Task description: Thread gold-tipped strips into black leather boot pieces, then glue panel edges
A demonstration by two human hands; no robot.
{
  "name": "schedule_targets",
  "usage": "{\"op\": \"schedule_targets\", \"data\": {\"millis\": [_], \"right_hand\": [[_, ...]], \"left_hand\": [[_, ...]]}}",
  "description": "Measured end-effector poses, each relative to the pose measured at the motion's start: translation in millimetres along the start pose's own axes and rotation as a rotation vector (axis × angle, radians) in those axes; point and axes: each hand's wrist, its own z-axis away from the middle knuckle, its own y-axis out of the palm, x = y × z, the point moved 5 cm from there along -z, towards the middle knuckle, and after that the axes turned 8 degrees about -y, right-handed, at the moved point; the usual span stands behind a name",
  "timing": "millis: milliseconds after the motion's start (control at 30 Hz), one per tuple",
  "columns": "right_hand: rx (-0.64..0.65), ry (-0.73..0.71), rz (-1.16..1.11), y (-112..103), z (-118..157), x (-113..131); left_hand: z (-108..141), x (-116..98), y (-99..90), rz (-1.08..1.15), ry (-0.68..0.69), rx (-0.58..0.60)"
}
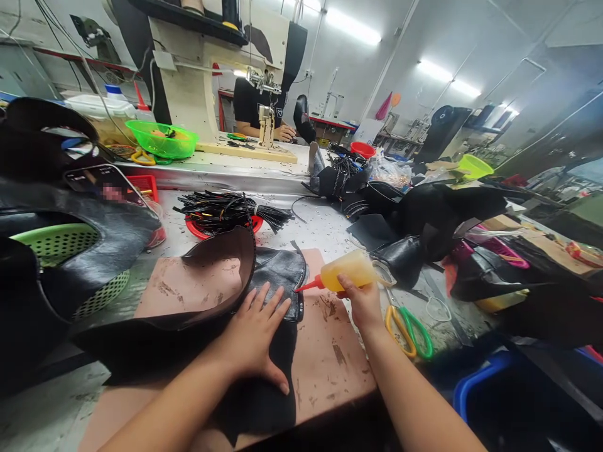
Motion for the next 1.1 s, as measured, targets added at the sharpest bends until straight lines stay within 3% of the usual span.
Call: {"op": "schedule_targets", "data": {"millis": [400, 733, 1100], "right_hand": [[-0.024, 0.008, -0.013, -12, 22, 2], [-0.023, 0.118, -0.032, -23, 53, -1], [-0.062, 0.059, -0.039, -30, 67, 2]], "left_hand": [[-1, -1, -2.3, -0.001, 0.01, -0.019], [-1, -2, -2.2, -0.034, 0.02, -0.02], [-2, -5, -5.3, -0.074, 0.034, 0.024]]}}
